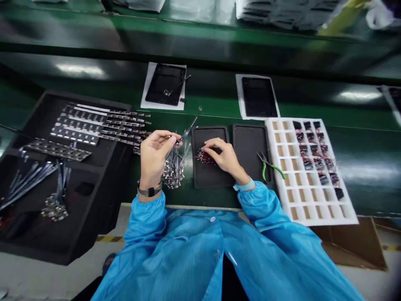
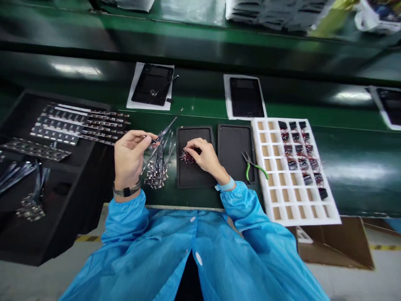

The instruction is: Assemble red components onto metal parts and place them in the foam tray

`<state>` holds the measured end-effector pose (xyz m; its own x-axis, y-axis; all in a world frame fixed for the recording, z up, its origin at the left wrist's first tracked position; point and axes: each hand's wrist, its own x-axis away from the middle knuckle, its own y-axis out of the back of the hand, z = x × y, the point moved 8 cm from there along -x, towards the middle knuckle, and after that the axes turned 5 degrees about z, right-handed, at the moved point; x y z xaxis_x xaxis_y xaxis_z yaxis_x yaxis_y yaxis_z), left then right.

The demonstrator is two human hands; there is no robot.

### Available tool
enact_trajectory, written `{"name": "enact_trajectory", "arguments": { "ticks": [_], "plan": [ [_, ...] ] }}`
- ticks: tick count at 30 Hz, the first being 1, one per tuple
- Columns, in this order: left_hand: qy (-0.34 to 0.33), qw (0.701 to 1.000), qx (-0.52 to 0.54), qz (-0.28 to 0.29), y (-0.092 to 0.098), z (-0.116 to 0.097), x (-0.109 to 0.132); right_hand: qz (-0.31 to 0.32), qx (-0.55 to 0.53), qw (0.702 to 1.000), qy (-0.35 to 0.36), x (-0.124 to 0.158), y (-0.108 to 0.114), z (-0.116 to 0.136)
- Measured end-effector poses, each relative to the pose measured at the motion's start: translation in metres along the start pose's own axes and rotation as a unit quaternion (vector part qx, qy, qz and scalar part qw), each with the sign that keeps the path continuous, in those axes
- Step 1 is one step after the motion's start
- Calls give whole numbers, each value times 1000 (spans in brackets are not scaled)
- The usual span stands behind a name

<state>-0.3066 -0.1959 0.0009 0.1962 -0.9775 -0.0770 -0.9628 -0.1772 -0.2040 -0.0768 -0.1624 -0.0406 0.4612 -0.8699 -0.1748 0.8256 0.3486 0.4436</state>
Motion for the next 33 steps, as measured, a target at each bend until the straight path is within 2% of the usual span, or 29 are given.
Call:
{"name": "enact_trajectory", "arguments": {
  "ticks": [4,9,14,20,24,33],
  "plan": [
    [4,999,-35,8,-6,6,-7,-25,-131,990,-52,4,7,-4],
    [48,995,-50,71,-20,20,-10,-26,-189,977,-98,10,17,-3],
    [69,985,-90,128,-32,29,-10,-6,-181,979,-89,13,27,5],
    [104,967,-94,211,-55,41,-5,25,-174,979,-104,13,24,6],
    [109,961,-101,234,-63,46,-1,56,-153,980,-115,13,17,6],
    [85,944,-181,263,-67,49,2,101,-113,983,-102,13,8,13]
  ]
}}
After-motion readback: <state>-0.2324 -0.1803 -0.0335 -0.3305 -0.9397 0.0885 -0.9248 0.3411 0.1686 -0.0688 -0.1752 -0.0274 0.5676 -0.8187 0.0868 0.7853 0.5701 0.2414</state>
